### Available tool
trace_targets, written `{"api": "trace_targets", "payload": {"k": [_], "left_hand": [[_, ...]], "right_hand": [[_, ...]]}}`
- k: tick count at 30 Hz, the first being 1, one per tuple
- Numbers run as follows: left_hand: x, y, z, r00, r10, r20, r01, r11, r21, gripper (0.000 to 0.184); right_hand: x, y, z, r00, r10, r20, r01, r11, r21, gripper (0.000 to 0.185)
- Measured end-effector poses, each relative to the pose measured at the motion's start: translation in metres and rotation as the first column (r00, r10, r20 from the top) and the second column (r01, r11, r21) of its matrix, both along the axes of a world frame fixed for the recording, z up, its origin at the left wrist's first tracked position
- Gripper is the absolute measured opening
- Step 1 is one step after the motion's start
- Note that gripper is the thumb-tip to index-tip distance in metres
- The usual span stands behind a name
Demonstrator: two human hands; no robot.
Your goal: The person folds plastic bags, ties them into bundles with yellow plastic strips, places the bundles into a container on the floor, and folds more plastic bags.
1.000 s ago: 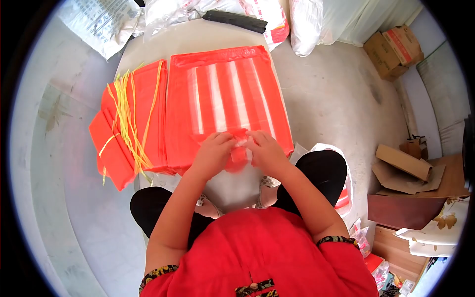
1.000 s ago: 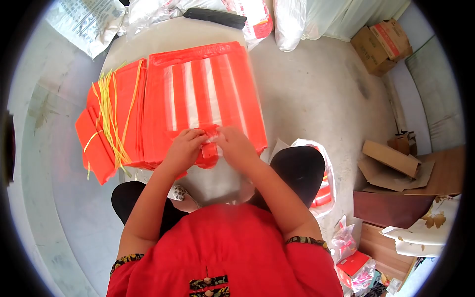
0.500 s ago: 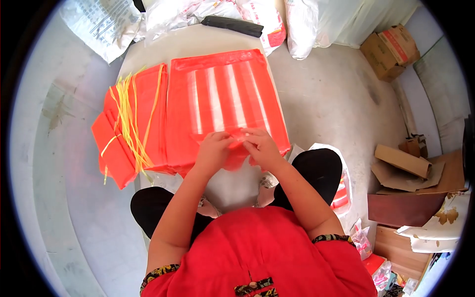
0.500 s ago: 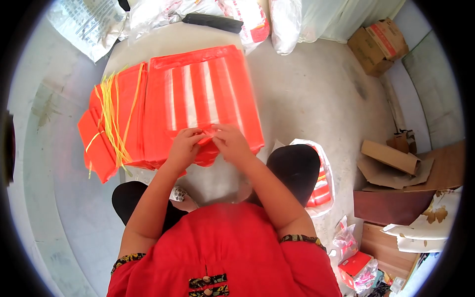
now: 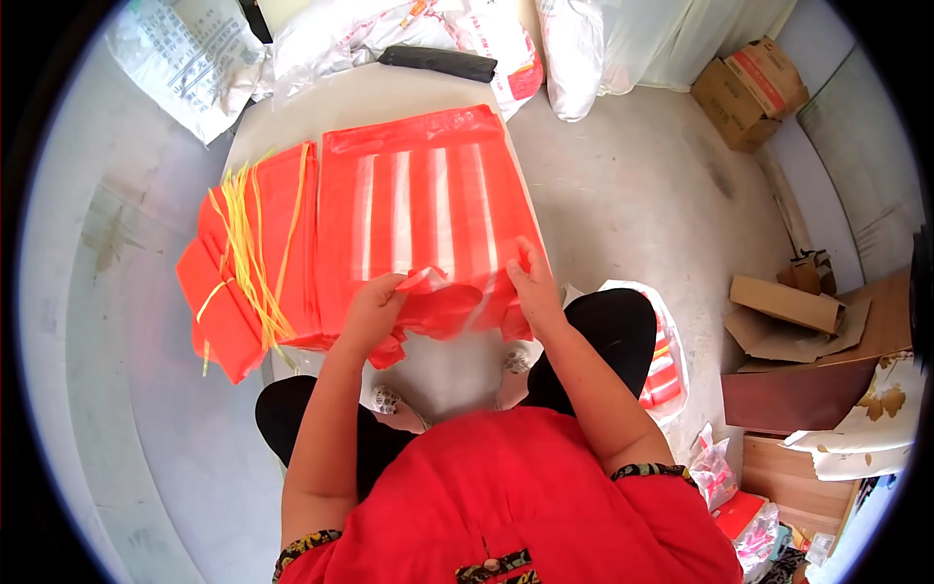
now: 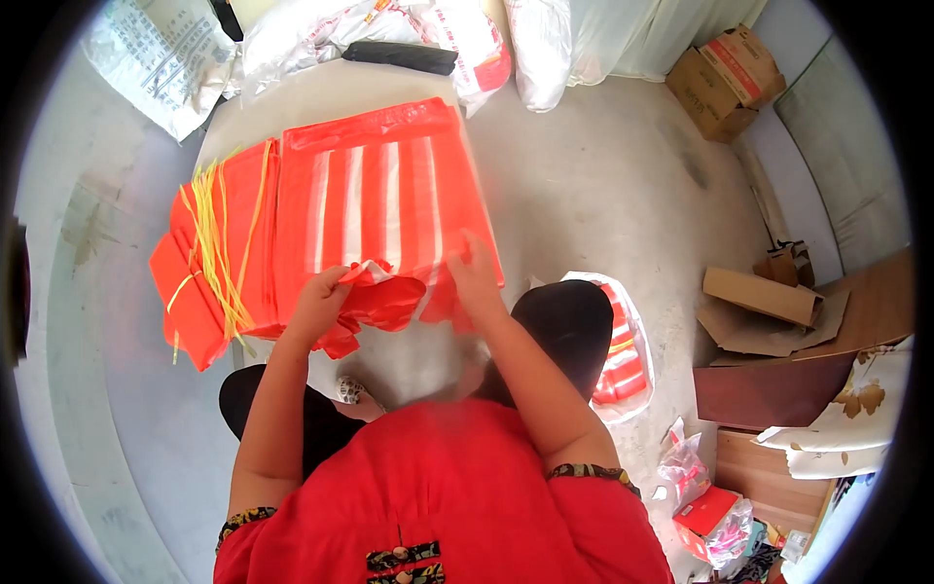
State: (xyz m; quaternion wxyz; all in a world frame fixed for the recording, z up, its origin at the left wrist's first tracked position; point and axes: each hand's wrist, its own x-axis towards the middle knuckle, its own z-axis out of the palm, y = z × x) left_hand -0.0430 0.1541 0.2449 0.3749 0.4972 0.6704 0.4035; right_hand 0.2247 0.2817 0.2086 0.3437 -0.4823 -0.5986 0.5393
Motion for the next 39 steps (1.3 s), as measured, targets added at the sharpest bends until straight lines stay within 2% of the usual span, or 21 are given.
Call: {"api": "trace_targets", "payload": {"k": [1, 4, 7, 9, 11, 13, 16, 19, 23, 24, 27, 30, 33, 36, 39], "left_hand": [[0.002, -0.002, 0.0, 0.999, 0.021, 0.035, -0.02, 1.0, -0.023, 0.024], [0.006, -0.006, -0.013, 0.99, -0.028, -0.14, 0.044, 0.993, 0.114, 0.027], [0.007, -0.013, -0.02, 0.839, -0.082, -0.538, 0.261, 0.928, 0.265, 0.036], [0.013, -0.016, -0.013, 0.832, -0.078, -0.549, 0.258, 0.931, 0.259, 0.042], [0.02, -0.02, -0.007, 0.815, -0.076, -0.574, 0.262, 0.933, 0.248, 0.046], [0.024, -0.021, -0.002, 0.786, -0.072, -0.615, 0.274, 0.931, 0.242, 0.048], [0.025, -0.023, -0.005, 0.766, -0.047, -0.641, 0.296, 0.911, 0.287, 0.056], [0.024, -0.027, -0.008, 0.74, -0.026, -0.673, 0.316, 0.896, 0.313, 0.06], [0.021, -0.029, -0.018, 0.72, -0.047, -0.693, 0.327, 0.903, 0.279, 0.055], [0.021, -0.03, -0.019, 0.721, -0.048, -0.692, 0.325, 0.904, 0.276, 0.055], [0.02, -0.032, -0.019, 0.731, -0.06, -0.68, 0.311, 0.916, 0.253, 0.055], [0.023, -0.036, -0.011, 0.737, -0.064, -0.673, 0.286, 0.931, 0.225, 0.054], [0.021, -0.034, -0.016, 0.751, -0.068, -0.656, 0.279, 0.934, 0.222, 0.053], [0.024, -0.035, -0.014, 0.753, -0.074, -0.653, 0.278, 0.936, 0.214, 0.05], [0.022, -0.034, -0.007, 0.734, -0.076, -0.675, 0.279, 0.94, 0.198, 0.049]], "right_hand": [[-0.001, -0.004, 0.0, 1.0, -0.005, -0.001, 0.005, 1.0, -0.016, 0.059], [0.013, -0.026, -0.025, 0.998, 0.045, 0.053, -0.05, 0.993, 0.102, 0.064], [0.031, -0.064, -0.048, 0.993, 0.092, 0.078, -0.109, 0.96, 0.258, 0.066], [0.042, -0.082, -0.044, 0.984, 0.081, 0.156, -0.14, 0.898, 0.417, 0.062], [0.05, -0.087, -0.023, 0.976, 0.145, 0.162, -0.197, 0.904, 0.38, 0.053], [0.053, -0.084, 0.003, 0.957, 0.288, 0.04, -0.291, 0.947, 0.135, 0.043], [0.034, -0.069, 0.038, 0.929, 0.367, 0.038, -0.369, 0.928, 0.056, 0.032], [0.002, -0.051, 0.075, 0.869, 0.495, -0.012, -0.488, 0.852, -0.191, 0.041], [-0.038, -0.022, 0.074, 0.861, 0.469, -0.196, -0.508, 0.796, -0.329, 0.046], [-0.044, -0.019, 0.075, 0.869, 0.463, -0.174, -0.493, 0.78, -0.385, 0.045], [-0.06, -0.002, 0.048, 0.878, 0.357, -0.319, -0.472, 0.76, -0.446, 0.046], [-0.059, -0.002, 0.051, 0.862, 0.414, -0.293, -0.504, 0.767, -0.397, 0.049], [-0.06, 0.001, 0.039, 0.824, 0.552, -0.126, -0.566, 0.795, -0.217, 0.05], [-0.071, -0.008, 0.071, 0.833, 0.554, 0.009, -0.535, 0.809, -0.242, 0.043], [-0.083, -0.004, 0.038, 0.851, 0.496, 0.17, -0.488, 0.868, -0.092, 0.037]]}}
